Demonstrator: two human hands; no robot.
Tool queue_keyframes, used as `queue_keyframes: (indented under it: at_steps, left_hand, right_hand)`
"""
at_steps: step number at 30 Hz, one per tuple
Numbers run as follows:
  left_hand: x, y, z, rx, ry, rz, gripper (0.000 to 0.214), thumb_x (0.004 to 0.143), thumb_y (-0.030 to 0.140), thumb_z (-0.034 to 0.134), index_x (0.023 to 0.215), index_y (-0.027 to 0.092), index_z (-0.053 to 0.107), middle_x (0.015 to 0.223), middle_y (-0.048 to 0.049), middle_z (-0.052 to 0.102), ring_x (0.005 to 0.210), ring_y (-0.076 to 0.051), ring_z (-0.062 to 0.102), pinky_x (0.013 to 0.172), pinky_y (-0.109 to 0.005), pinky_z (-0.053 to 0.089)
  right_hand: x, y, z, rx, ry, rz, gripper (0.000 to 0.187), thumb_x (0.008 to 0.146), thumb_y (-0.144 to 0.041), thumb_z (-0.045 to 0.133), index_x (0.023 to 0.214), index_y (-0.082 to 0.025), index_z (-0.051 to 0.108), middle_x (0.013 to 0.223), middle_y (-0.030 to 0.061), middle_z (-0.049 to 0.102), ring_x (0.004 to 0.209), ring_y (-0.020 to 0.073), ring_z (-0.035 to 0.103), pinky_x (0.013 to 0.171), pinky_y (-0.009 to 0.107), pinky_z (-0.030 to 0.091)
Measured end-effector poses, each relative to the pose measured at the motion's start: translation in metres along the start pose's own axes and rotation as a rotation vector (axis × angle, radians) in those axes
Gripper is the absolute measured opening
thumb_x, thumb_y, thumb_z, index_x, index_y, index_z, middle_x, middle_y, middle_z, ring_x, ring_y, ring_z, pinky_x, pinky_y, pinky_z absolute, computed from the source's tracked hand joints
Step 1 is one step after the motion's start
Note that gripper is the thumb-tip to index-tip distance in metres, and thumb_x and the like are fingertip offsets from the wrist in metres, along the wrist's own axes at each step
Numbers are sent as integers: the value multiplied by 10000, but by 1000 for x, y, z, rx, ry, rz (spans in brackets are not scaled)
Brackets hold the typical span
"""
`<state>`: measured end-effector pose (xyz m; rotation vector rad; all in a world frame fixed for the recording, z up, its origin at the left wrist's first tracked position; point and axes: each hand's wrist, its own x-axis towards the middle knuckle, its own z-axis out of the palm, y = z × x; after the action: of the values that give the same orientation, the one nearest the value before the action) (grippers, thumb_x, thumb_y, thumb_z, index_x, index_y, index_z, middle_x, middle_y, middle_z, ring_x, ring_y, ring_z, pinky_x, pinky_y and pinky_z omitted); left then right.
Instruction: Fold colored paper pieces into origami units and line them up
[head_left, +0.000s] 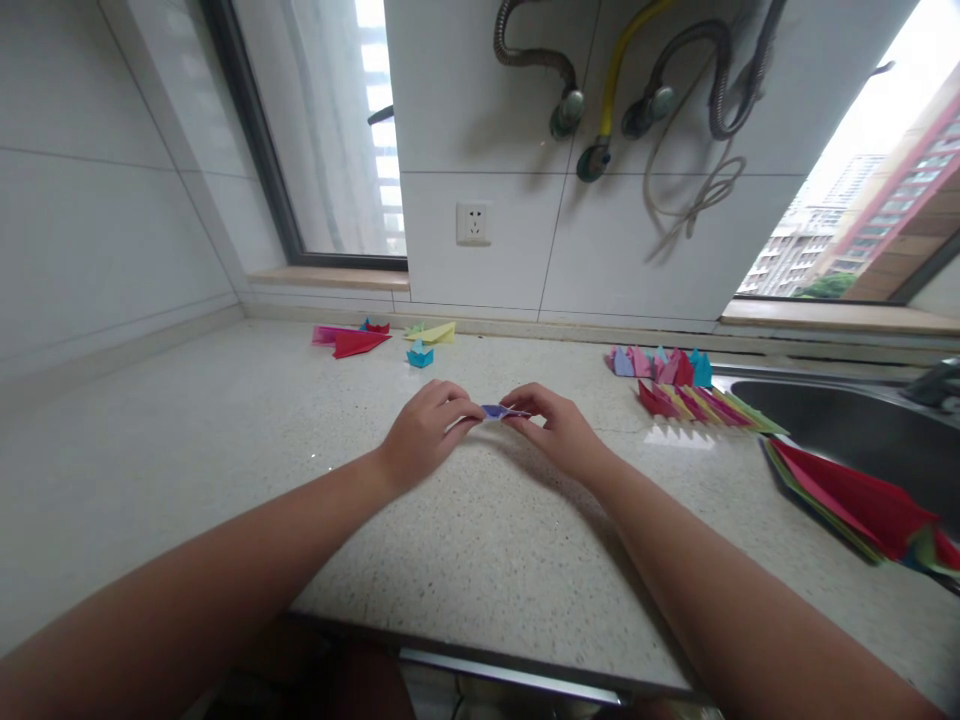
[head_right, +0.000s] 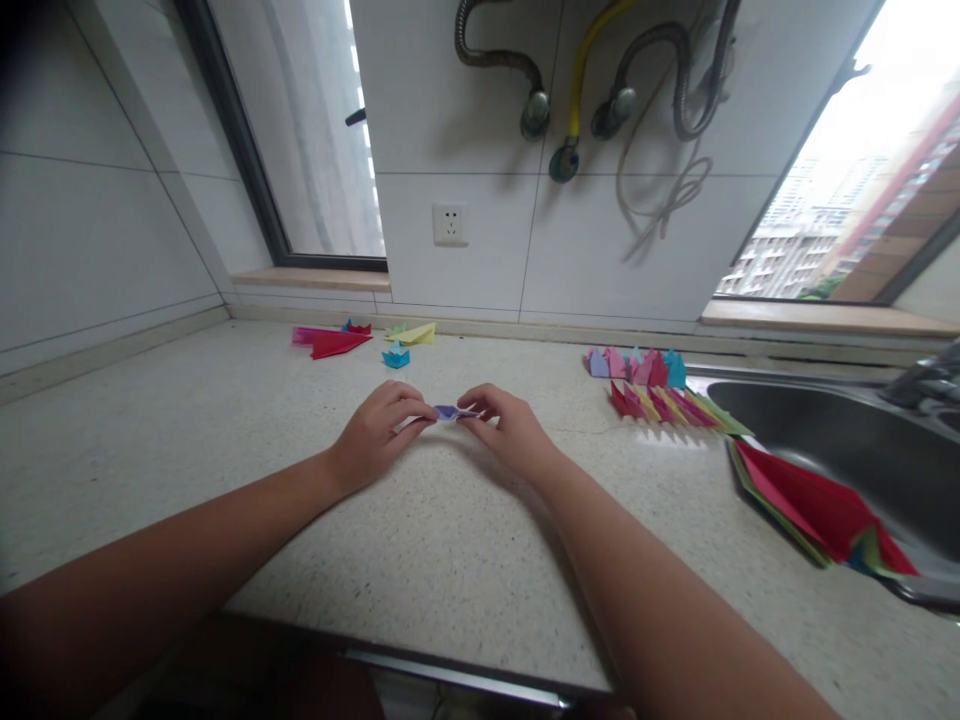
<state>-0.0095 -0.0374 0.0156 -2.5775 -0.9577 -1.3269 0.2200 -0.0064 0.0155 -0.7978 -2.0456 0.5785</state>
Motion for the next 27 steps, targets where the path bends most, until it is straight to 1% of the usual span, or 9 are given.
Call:
queue_keyframes:
  at_steps: [3,7,10,13,15,17,22,25,27]
  left_hand:
    - [0,3,2,-64,-1,-30,125,925,221,575,999,209,674,935,-61,619,917,-198,555,840,-364,447]
    - [1,8,5,-167,-8,-110,117,890,271,636,977,204,677,947,-59,623,927,-197,564,854,-363,441]
    - [1,10,10,-272,-2,-239,116,887,299,637,943,209,686,948,-53,615,928,-189,569,812,-331,450]
    - [2,9,15,-412,25,-400,133,883,324,634,909,207,691,945,-46,598,891,-177,568,728,-292,447]
    - [2,8,19,-492,44,-483,135,866,322,648,881,197,697,940,-42,587,886,-174,561,724,-286,437]
    - [2,7,22,-582,31,-555,132,854,308,652,869,187,701,921,-40,595,884,-173,555,742,-288,424]
    - [0,5,27,-938,-111,-755,172,862,336,621,888,173,670,780,-15,588,677,-123,500,607,-255,376]
    - [-1,4,28,-1043,-60,-799,190,836,343,658,923,174,664,848,-35,605,725,-131,528,596,-246,391]
    - [-1,3,28,-1089,-19,-828,208,829,343,671,950,174,664,932,-57,619,784,-143,549,602,-242,404]
  right_hand:
    - [1,-1,5,94,-9,72,102,864,-258,636,938,-194,662,903,51,711,844,177,662,783,340,514]
    - [2,-1,10,278,18,120,135,845,-310,664,897,-185,663,883,52,710,818,170,651,790,344,503]
    - [3,-3,14,406,27,149,161,818,-331,692,870,-186,642,857,38,690,794,155,634,771,327,497]
    - [4,-5,18,469,30,212,204,792,-357,716,855,-186,623,803,22,662,729,139,613,697,297,486]
    - [3,-6,20,474,30,252,227,784,-376,721,850,-184,619,774,16,652,695,134,602,664,288,477]
    - [3,-6,22,469,42,270,239,780,-385,722,853,-182,619,764,18,651,683,135,599,653,288,474]
    - [2,-2,24,423,76,277,253,787,-396,712,874,-179,614,753,27,662,658,139,595,622,284,473]
    - [0,-2,22,311,63,246,270,794,-407,705,912,-181,615,782,37,675,676,145,603,623,280,474]
    - [-2,-4,21,169,42,211,245,803,-395,694,908,-185,624,789,40,684,670,144,601,615,275,466]
